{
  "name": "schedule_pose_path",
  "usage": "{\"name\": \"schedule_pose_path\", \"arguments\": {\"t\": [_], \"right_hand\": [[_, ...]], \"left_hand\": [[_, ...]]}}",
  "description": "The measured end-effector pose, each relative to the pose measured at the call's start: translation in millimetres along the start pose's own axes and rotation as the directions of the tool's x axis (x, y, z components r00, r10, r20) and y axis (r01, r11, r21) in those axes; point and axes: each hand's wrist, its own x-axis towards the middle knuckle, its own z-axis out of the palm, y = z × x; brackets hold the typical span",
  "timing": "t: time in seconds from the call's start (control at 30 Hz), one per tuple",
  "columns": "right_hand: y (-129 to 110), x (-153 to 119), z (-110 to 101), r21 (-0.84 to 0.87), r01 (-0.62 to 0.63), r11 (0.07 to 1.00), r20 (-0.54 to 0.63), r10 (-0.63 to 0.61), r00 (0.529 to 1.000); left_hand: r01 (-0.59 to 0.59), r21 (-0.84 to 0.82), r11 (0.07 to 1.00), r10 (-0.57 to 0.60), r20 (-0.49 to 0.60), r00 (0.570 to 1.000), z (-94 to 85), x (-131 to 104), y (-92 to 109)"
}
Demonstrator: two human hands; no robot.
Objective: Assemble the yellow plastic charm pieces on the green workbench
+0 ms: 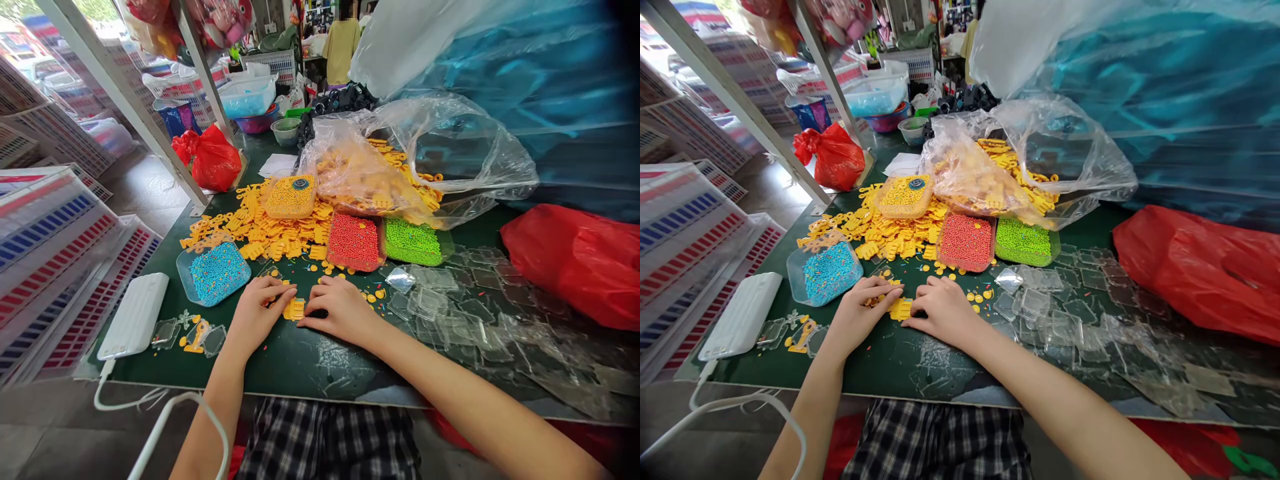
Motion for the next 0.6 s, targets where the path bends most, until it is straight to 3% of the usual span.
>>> {"name": "schedule_pose_path", "arguments": {"t": [0.1,0.2,0.3,0.43,0.53,0.6], "right_hand": [[-6,-2,-1,-0.072,-0.001,0.997,-0.023,-0.001,1.0],[-10,-5,-3,-0.15,0.047,0.988,-0.032,-0.052,0.998],[-10,-8,-3,-0.222,0.124,0.967,-0.047,-0.138,0.989],[-9,-10,-2,-0.274,0.193,0.942,-0.073,-0.221,0.973],[-7,-9,-1,-0.285,0.186,0.94,-0.12,-0.227,0.966],[-5,-7,-2,-0.288,0.171,0.942,-0.144,-0.219,0.965]], "left_hand": [[-0.008,-0.028,1.0,0.006,-0.06,0.998,-2.6,2,9],[-0.106,0.028,0.994,0.108,-0.086,0.99,-12.2,17,27],[-0.193,0.178,0.965,0.22,-0.146,0.965,-28.8,59,42],[-0.053,0.407,0.912,0.176,-0.273,0.946,-46.1,139,48],[-0.033,0.55,0.835,0.161,-0.187,0.969,-45.3,179,56],[-0.173,0.546,0.82,0.233,-0.041,0.972,-35.2,188,69]]}}
